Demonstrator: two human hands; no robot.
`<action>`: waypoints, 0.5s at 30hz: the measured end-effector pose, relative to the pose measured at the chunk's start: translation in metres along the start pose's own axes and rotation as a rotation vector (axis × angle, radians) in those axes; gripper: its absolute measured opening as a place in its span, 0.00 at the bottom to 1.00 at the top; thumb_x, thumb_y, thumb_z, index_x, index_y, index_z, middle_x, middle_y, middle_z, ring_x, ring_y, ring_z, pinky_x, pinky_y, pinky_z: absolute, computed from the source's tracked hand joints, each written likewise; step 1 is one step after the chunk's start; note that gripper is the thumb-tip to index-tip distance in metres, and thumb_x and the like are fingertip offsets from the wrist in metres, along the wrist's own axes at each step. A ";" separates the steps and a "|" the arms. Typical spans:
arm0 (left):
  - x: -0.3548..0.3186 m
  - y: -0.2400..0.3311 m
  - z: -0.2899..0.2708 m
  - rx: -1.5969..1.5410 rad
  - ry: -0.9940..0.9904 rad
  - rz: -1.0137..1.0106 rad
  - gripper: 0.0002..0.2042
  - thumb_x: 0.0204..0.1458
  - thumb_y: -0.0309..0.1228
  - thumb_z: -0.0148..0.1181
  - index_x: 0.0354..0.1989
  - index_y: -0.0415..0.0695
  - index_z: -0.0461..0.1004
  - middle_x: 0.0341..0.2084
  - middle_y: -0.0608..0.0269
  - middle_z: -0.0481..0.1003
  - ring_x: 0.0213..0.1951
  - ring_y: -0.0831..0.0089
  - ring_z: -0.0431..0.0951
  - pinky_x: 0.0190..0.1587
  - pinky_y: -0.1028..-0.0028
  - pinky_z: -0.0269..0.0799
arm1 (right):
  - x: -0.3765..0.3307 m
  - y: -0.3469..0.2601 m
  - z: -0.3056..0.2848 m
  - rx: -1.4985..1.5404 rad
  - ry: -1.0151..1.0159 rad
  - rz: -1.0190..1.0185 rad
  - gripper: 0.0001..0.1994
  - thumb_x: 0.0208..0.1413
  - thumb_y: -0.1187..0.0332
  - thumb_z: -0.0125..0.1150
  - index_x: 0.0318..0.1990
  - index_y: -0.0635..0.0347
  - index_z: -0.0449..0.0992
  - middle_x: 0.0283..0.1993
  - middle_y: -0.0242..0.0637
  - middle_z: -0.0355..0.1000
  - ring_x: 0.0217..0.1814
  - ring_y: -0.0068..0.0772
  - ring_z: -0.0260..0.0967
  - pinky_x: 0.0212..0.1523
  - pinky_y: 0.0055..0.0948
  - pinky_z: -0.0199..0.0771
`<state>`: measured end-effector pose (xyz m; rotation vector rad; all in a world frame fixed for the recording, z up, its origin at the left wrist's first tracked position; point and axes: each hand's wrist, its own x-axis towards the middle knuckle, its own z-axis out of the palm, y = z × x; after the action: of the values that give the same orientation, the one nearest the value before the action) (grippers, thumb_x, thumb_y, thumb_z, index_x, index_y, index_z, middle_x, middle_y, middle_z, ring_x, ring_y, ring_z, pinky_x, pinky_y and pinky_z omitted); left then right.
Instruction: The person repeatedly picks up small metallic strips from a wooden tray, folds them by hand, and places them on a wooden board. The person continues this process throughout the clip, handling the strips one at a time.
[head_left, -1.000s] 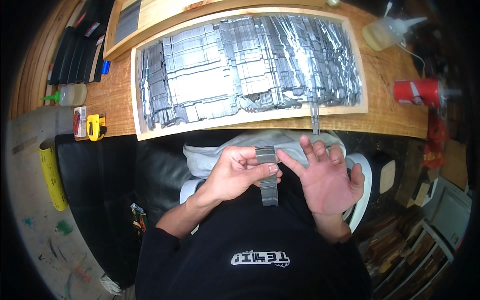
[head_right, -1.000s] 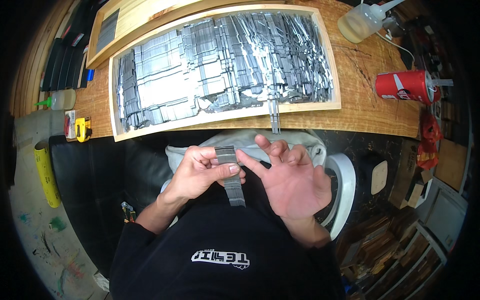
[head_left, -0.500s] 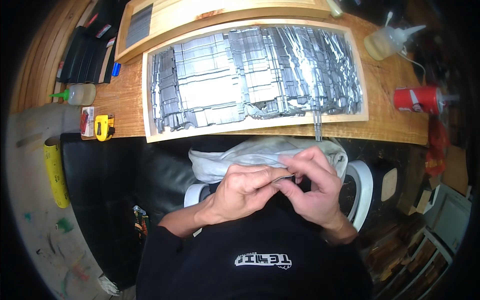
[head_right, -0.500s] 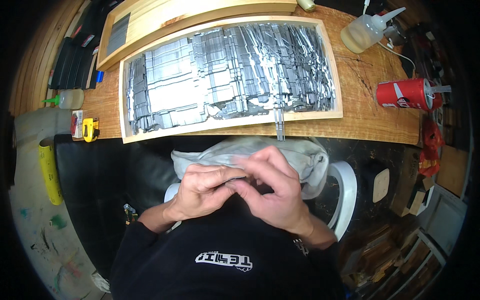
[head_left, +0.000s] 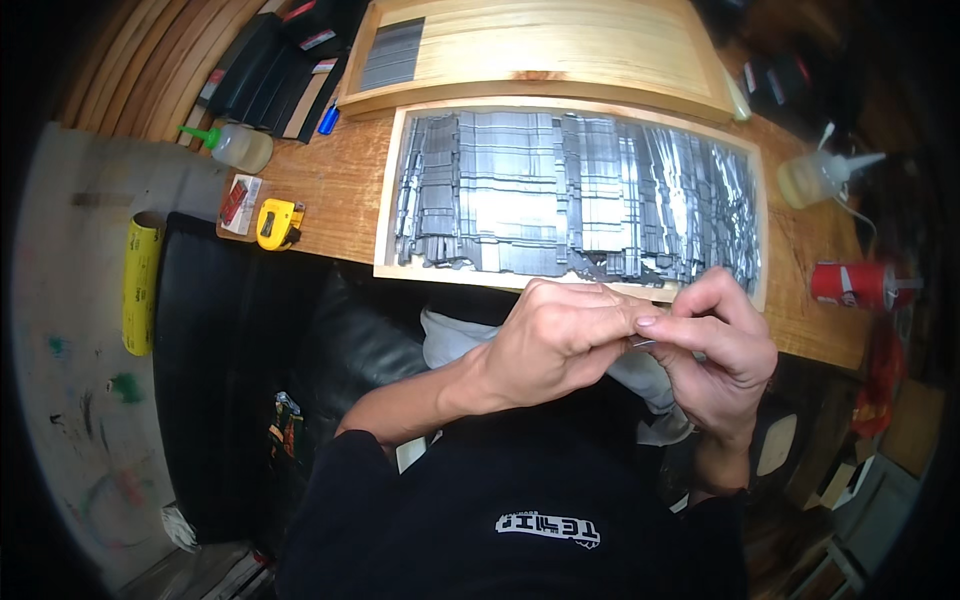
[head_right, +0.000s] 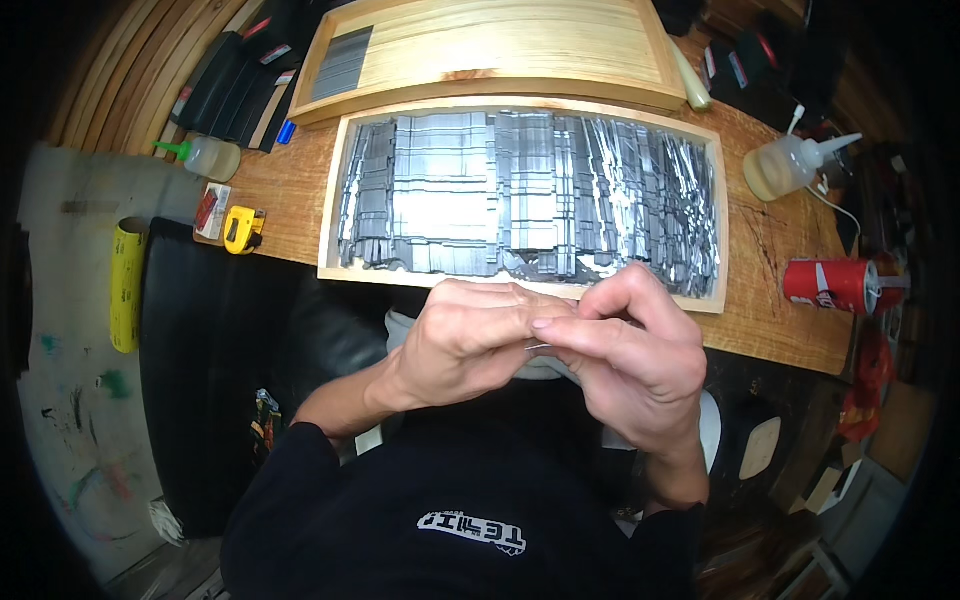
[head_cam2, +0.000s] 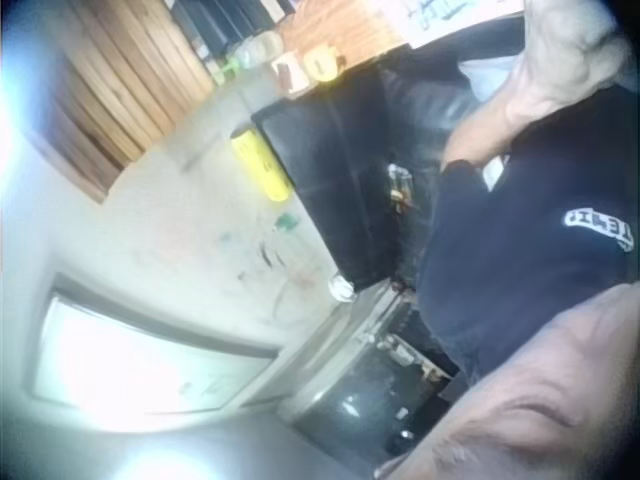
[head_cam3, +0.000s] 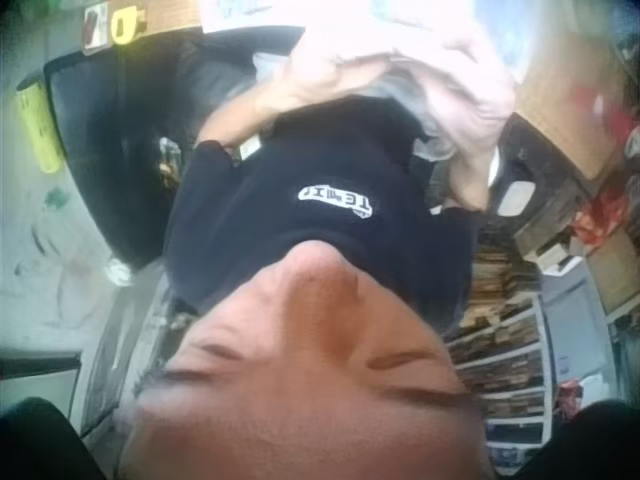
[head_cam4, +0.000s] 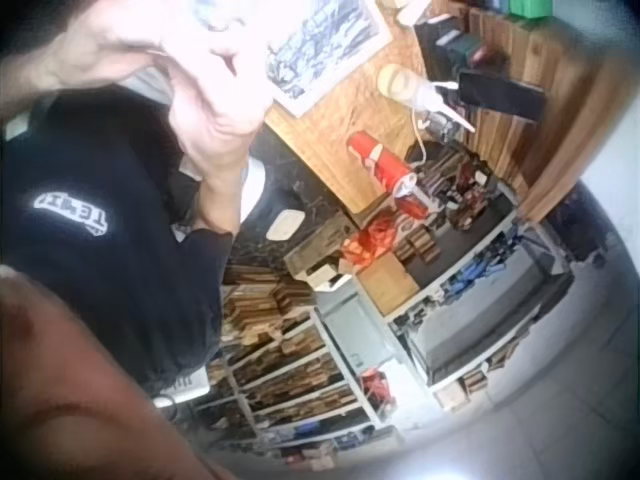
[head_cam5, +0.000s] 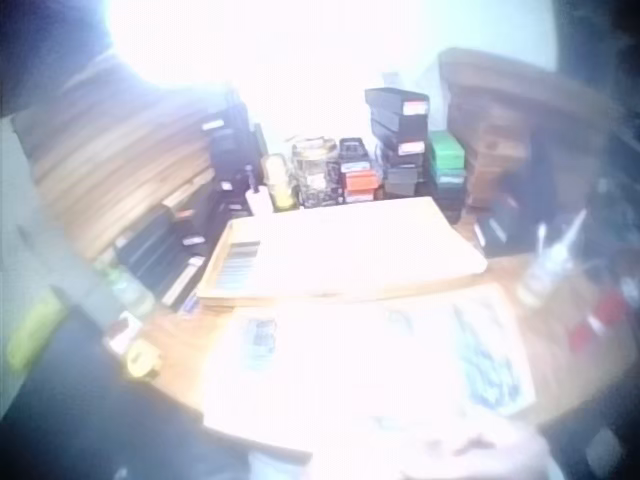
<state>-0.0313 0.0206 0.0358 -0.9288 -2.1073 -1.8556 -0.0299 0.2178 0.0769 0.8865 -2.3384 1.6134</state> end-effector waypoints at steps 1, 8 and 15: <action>0.001 0.000 -0.002 -0.049 -0.033 -0.063 0.15 0.47 0.15 0.69 0.45 0.38 0.85 0.38 0.47 0.85 0.39 0.54 0.88 0.40 0.66 0.85 | -0.001 0.001 0.000 0.005 0.009 0.023 0.16 0.44 0.83 0.79 0.43 0.60 0.88 0.34 0.33 0.71 0.33 0.23 0.70 0.31 0.20 0.69; 0.006 -0.007 -0.005 -0.106 -0.120 -0.151 0.17 0.51 0.12 0.65 0.49 0.36 0.84 0.39 0.46 0.86 0.41 0.56 0.89 0.44 0.67 0.85 | -0.007 0.008 0.008 -0.067 0.135 -0.016 0.10 0.49 0.77 0.79 0.40 0.62 0.87 0.32 0.33 0.70 0.31 0.22 0.66 0.28 0.22 0.65; -0.025 0.040 -0.017 -0.195 -0.228 -0.401 0.06 0.54 0.20 0.69 0.39 0.35 0.86 0.26 0.48 0.84 0.26 0.65 0.86 0.28 0.70 0.79 | -0.054 -0.011 0.037 0.175 0.353 -0.094 0.13 0.67 0.63 0.69 0.40 0.67 0.84 0.39 0.39 0.69 0.24 0.23 0.62 0.23 0.22 0.56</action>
<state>0.0066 -0.0029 0.0591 -0.8377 -2.4274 -2.2782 0.0275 0.2020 0.0462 0.6648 -1.9155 1.7875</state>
